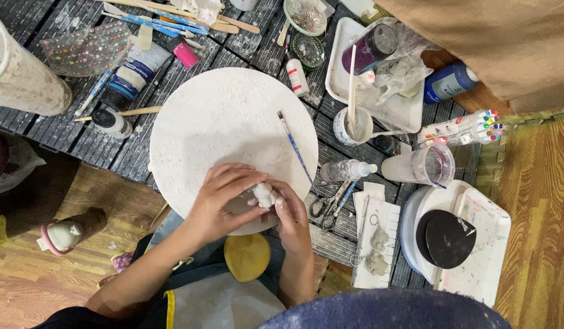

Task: The person shapes small clay figures on a rotating work surface. They use a yellow sponge to smooth the surface and a small tool to add details. The person handles multiple small clay pieces, shaping and refining them throughout the clip.

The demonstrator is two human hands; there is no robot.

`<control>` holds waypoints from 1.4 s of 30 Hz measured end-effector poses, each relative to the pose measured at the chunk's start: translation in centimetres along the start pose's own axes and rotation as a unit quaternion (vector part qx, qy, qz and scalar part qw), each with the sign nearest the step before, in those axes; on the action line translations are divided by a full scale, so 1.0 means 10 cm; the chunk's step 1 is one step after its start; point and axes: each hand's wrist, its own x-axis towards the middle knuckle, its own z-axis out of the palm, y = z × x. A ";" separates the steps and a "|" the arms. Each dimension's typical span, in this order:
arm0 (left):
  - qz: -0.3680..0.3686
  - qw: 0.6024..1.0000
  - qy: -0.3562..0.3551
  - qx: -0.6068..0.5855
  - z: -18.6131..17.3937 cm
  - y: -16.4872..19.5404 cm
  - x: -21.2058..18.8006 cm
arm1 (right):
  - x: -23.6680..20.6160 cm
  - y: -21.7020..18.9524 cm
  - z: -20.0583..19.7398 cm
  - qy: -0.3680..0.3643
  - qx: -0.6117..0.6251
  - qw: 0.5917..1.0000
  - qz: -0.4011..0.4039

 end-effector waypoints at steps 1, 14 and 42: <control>-0.004 1.000 -0.002 -0.008 0.00 -0.01 -0.01 | 0.00 -0.02 -0.01 -0.006 -0.009 1.000 0.004; 0.047 0.998 0.025 0.022 0.03 0.01 -0.04 | 0.01 -0.06 -0.04 -0.024 -0.013 0.999 0.019; 0.052 0.997 -0.029 0.058 0.07 0.03 -0.07 | 0.05 0.05 0.00 0.051 -0.037 0.995 -0.075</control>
